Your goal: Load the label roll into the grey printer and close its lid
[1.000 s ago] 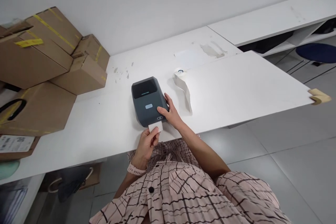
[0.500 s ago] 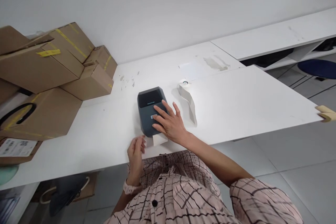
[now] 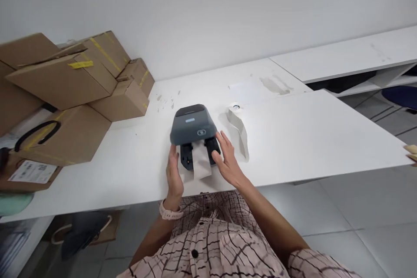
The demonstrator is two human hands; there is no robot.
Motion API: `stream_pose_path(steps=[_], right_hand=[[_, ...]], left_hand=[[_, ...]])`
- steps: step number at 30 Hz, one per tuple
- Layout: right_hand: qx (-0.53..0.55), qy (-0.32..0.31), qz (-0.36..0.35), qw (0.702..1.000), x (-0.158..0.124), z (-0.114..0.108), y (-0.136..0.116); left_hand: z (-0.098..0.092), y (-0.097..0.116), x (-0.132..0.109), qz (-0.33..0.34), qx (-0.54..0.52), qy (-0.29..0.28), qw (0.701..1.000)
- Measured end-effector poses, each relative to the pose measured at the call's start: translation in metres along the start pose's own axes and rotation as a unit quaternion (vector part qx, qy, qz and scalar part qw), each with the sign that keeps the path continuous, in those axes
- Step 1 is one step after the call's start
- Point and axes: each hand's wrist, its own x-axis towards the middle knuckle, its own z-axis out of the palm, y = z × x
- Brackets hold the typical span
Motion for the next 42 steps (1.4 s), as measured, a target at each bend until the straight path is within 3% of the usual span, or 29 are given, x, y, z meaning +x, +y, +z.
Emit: stream_pose_path(steps=[4,9,12,16,17,19,22,26,30,37,40,42], right_hand=[[-0.012,-0.002,-0.060,0.998,0.037,-0.006,-0.020],[-0.044,0.036,-0.112,0.992,0.098,-0.013,-0.040],[-0.039,0.056,-0.128,0.989,0.134,-0.010,-0.044],[-0.111,0.045,-0.163,0.979,0.160,-0.003,-0.041],[-0.157,0.013,-0.169,0.973,0.163,0.001,-0.040],[-0.285,-0.119,-0.163,0.937,0.166,0.012,-0.038],[-0.429,-0.317,-0.126,0.836,0.173,0.032,-0.034],[-0.439,-0.440,-0.093,0.778,0.191,0.051,-0.027],[-0.390,-0.553,-0.073,0.733,0.208,0.052,-0.025],[-0.271,-0.629,-0.061,0.727,0.209,0.037,-0.030],[-0.198,-0.631,-0.071,0.747,0.200,0.019,-0.035],[-0.096,-0.618,-0.105,0.773,0.186,-0.005,-0.040]], left_hand=[[-0.004,0.006,0.029,-0.003,0.030,0.055,0.998],[0.001,-0.009,0.079,-0.087,0.087,0.002,0.992],[0.008,-0.021,0.101,-0.084,0.132,-0.002,0.988],[0.010,-0.026,0.108,-0.063,0.160,-0.034,0.985],[0.009,-0.026,0.107,-0.066,0.163,-0.041,0.984],[0.008,-0.026,0.104,-0.072,0.175,-0.049,0.981],[0.006,-0.028,0.101,-0.062,0.166,-0.047,0.983],[0.006,-0.032,0.099,-0.056,0.133,-0.042,0.989],[0.008,-0.031,0.097,-0.060,0.125,-0.033,0.990],[0.007,-0.033,0.096,-0.060,0.110,-0.026,0.992],[0.006,-0.038,0.098,-0.052,0.106,-0.029,0.993],[0.005,-0.041,0.099,-0.050,0.102,-0.032,0.993]])
